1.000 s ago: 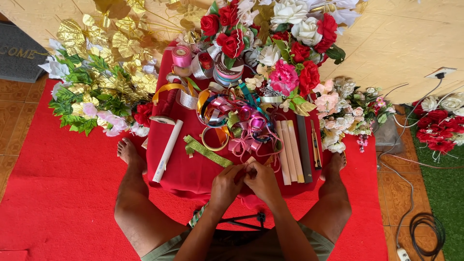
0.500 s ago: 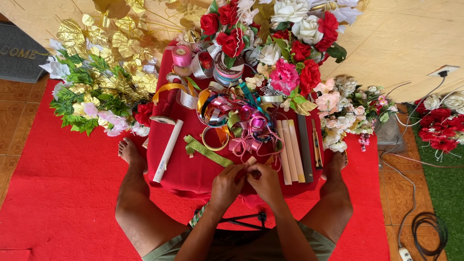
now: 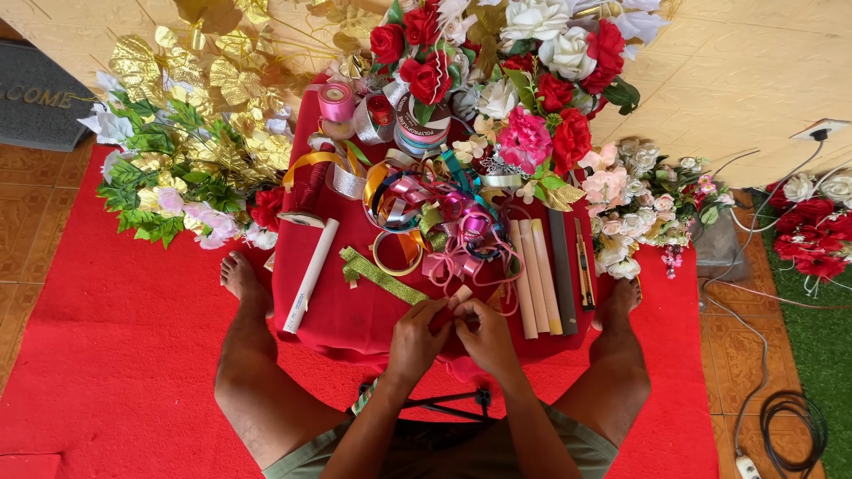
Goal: The person sits on a red carpet and wraps a small cylindrical object with a red ribbon. They secure the ribbon with a small piece of tape and continue to adjust the wrapping.
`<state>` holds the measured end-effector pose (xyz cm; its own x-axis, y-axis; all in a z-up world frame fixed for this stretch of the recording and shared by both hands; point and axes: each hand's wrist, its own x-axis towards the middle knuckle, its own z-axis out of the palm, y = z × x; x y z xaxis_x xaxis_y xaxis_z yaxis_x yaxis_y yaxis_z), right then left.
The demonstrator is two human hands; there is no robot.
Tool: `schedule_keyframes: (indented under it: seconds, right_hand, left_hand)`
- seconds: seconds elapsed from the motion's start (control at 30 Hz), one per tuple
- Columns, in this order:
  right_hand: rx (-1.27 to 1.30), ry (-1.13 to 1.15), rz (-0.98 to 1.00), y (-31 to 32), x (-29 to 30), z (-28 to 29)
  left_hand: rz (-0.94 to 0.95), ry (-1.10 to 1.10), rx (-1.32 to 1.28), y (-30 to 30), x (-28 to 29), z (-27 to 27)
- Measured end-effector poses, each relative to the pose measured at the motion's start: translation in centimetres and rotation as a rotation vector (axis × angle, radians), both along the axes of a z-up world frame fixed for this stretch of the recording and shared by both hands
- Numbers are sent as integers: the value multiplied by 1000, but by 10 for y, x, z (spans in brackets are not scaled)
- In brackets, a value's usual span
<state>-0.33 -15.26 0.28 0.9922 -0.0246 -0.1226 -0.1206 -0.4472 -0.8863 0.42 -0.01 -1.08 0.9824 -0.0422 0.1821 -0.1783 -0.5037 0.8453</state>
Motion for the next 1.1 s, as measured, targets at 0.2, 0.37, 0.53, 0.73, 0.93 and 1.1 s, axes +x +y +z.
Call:
schedule_keyframes:
  seconds: [0.2, 0.37, 0.53, 0.73, 0.93, 1.1]
  right_hand:
    - [18, -6, 22, -3, -2, -5]
    - [49, -13, 0, -2, 0, -6]
    - [103, -19, -48, -3, -2, -18]
    - [88, -38, -44, 2, -3, -20]
    - [92, -50, -54, -4, -5, -51]
    - [70, -68, -38, 0, -8, -46]
  left_hand:
    - [3, 59, -140, 3, 3, 5]
    - [-6, 55, -161, 6, 5, 2]
    - [-34, 39, -192, 8, 4, 7]
    - [5, -5, -228, 4, 5, 13]
    - [109, 85, -287, 0, 8, 10]
    - [181, 201, -316, 0, 10, 9]
